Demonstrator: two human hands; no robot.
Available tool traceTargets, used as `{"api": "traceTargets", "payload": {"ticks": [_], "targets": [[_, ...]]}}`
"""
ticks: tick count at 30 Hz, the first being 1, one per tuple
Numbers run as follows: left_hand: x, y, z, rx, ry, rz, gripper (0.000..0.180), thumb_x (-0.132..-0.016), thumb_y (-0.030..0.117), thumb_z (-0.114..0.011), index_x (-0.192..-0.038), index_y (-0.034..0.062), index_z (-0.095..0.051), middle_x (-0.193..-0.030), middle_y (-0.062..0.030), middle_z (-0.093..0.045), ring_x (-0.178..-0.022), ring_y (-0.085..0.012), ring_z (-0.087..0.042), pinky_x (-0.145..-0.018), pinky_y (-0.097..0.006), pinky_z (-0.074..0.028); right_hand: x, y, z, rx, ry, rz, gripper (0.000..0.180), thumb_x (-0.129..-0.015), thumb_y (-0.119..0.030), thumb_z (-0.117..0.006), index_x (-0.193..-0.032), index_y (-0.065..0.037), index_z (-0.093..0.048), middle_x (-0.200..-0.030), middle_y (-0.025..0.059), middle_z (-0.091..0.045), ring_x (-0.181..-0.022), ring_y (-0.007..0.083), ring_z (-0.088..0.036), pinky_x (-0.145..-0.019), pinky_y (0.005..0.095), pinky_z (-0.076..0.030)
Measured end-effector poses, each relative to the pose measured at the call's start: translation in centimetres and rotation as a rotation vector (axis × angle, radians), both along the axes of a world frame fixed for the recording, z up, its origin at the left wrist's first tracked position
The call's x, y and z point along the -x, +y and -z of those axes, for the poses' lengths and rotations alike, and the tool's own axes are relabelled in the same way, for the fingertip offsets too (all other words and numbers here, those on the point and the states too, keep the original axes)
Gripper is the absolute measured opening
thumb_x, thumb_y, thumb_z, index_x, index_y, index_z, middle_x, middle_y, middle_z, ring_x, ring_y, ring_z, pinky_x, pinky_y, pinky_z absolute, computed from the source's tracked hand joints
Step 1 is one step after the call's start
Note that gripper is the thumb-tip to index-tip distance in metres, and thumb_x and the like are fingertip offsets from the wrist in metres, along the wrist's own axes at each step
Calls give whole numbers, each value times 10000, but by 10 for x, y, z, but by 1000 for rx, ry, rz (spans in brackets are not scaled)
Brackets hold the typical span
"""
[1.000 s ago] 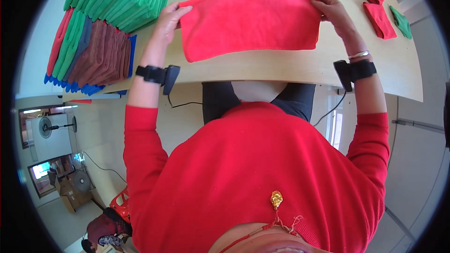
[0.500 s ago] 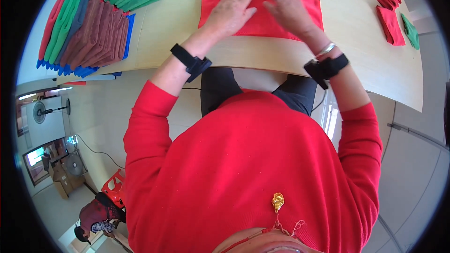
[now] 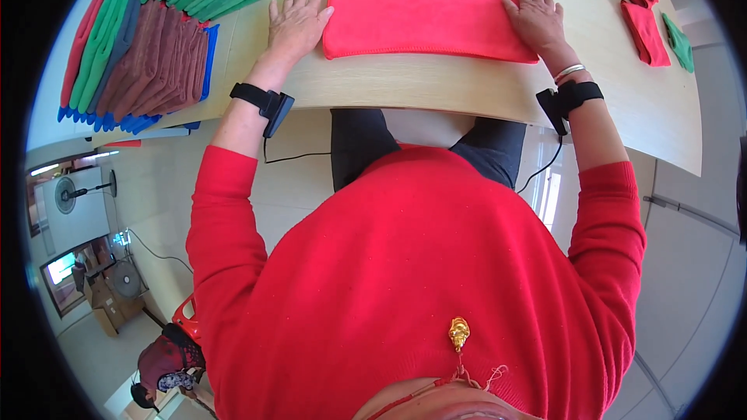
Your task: The person folds green and red towels by hand, spreading each flat on the table and folding them into smaller rectangles before placing them onto stacks.
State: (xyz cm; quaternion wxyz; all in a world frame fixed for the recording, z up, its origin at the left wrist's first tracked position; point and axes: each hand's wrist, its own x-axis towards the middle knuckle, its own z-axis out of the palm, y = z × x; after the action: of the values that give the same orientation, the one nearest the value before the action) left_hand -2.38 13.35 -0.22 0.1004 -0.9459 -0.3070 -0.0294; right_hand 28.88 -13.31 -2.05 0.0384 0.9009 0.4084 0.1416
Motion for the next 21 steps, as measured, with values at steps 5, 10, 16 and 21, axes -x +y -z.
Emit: {"api": "traceTargets", "payload": {"ticks": [5,10,16,21], "targets": [[-43,-44,1,-52,-176,248,605,-964,505,-340,-1461,163,-298,-1513,-119,-275,-1411,-298,-213,-1118,-563,-156,81,35,-20,-1,-95,-339,581,-953,-510,-379,-1413,-156,-385,-1478,117,-339,-1365,363,-290,-1071,546,-270],[-65,-63,15,102,-242,379,582,-969,467,-371,-1452,149,-311,-1510,-117,-273,-1405,-299,-218,-1117,-558,-167,104,53,16,-318,13,-469,543,-958,-477,-396,-1391,-149,-411,-1427,113,-400,-1335,313,-339,-1068,515,-293],[-43,-40,11,178,-239,303,575,-964,439,-398,-1444,132,-318,-1502,-133,-271,-1398,-309,-218,-1115,-543,-180,56,11,0,-257,4,-342,545,-941,-463,-418,-1377,-136,-429,-1429,92,-407,-1338,290,-334,-1071,478,-285],[-29,-21,21,179,-271,318,558,-958,365,-438,-1432,88,-336,-1482,-172,-299,-1384,-337,-244,-1133,-435,-192,46,-19,-10,-342,239,-244,539,-892,-429,-477,-1320,-102,-478,-1376,121,-446,-1297,308,-374,-1043,469,-299]]}}
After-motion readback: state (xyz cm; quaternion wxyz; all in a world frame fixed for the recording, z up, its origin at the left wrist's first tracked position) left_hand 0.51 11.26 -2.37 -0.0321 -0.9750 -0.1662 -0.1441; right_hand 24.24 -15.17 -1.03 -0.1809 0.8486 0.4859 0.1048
